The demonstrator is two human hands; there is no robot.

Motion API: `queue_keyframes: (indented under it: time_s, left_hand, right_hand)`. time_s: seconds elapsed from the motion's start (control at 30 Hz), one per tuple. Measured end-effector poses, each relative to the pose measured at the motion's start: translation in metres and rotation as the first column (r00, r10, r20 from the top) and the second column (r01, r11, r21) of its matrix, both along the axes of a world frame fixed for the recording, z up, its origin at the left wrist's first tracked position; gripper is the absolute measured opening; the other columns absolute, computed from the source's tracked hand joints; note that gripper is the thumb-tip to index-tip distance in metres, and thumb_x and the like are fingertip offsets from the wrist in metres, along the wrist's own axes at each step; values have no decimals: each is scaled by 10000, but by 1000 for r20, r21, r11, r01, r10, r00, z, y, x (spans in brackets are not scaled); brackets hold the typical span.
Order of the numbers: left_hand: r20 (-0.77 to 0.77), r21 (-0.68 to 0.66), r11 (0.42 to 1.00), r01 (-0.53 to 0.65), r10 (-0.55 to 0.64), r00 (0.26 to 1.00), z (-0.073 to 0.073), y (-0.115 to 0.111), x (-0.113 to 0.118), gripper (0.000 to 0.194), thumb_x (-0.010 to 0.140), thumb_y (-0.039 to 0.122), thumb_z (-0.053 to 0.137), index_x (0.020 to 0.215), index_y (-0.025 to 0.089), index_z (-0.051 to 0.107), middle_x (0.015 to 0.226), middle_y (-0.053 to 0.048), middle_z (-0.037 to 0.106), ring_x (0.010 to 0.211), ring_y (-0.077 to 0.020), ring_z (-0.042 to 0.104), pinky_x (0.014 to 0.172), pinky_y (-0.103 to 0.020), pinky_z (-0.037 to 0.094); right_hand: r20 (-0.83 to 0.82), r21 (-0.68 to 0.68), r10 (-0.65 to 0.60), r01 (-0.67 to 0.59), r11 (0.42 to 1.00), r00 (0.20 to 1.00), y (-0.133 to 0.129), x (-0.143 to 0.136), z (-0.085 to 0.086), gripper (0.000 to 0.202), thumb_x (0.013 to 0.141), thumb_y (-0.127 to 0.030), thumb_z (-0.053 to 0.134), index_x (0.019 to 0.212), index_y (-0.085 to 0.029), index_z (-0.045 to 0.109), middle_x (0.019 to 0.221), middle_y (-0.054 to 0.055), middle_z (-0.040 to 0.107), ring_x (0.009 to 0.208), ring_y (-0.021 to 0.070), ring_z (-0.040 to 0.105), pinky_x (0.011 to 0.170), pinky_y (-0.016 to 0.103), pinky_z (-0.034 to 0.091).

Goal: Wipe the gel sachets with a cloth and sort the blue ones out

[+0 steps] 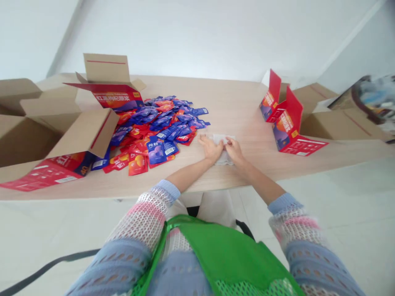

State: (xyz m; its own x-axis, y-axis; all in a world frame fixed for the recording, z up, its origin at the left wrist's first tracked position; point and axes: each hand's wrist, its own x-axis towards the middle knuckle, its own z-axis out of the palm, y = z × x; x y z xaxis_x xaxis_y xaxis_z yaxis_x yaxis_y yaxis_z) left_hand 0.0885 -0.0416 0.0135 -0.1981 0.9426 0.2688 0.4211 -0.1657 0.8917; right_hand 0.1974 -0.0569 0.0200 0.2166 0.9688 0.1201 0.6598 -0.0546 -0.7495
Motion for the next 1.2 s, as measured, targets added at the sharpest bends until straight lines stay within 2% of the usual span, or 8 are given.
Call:
queue_keyframes:
  time_s: [0.07,0.13,0.23,0.4,0.5,0.63,0.8,1.2]
  left_hand:
    - [55,-16,999,-35,36,998,0,6,-3,675,766,263,633,1301,114,249,1429,-258,206,1274,-293,437,1024,-411,416]
    - [123,-36,997,-61,65,990,-1,12,-6,614,767,172,572,1293,143,255,1410,-228,252,1205,-253,506,989,-387,447]
    - [141,-50,998,-32,38,989,-3,17,-11,549,763,156,543,1255,157,299,1362,-197,334,1193,-237,514,961,-364,465]
    - [-92,32,983,183,-179,980,-4,9,-23,371,827,231,502,1183,201,404,1204,-119,521,1122,-230,565,927,-381,476]
    - [-178,56,985,166,-153,972,-4,8,-31,366,838,197,459,1201,218,419,1204,-113,547,1068,-231,597,900,-391,483]
    - [-188,-34,990,139,-143,972,-4,16,-34,337,813,158,467,1147,200,458,1129,-108,585,1002,-245,613,879,-412,488]
    - [-226,-37,994,100,-106,968,-6,22,-34,499,804,124,485,1278,220,358,1304,-146,468,1110,-236,556,950,-377,445]
    - [-686,-69,920,385,-324,652,7,6,-35,220,819,154,470,1002,173,591,1098,-107,552,1079,-246,482,926,-384,415]
  right_hand:
    - [113,155,-74,56,986,991,-15,0,-3,527,857,-269,406,1348,-101,494,1294,188,525,1193,251,508,1029,389,396]
    - [312,170,24,-81,982,950,-32,-1,-7,546,892,-340,414,1380,-102,479,1428,202,411,1359,292,342,1117,430,287]
    - [543,17,204,-253,967,814,-48,9,-9,574,923,-446,411,1448,-215,416,1527,124,324,1419,321,242,1154,521,160]
    - [465,-316,512,-405,858,722,-38,67,12,545,979,-506,193,1452,-331,399,1547,19,291,1434,294,229,1133,542,229]
    - [541,-194,453,-419,887,708,-28,88,25,555,979,-522,166,1429,-341,434,1575,7,200,1452,301,155,1141,586,148]
    - [608,4,262,-333,943,749,-25,61,20,582,994,-441,66,1500,-278,302,1598,8,77,1469,244,82,1153,521,172]
    - [709,-199,232,-126,972,666,-23,25,-5,579,974,-540,196,1514,-333,232,1582,-25,180,1462,262,118,1150,542,137]
    - [727,-193,80,91,977,682,-31,102,-20,624,950,-582,168,1519,-330,218,1580,-57,183,1450,274,164,1140,550,177]
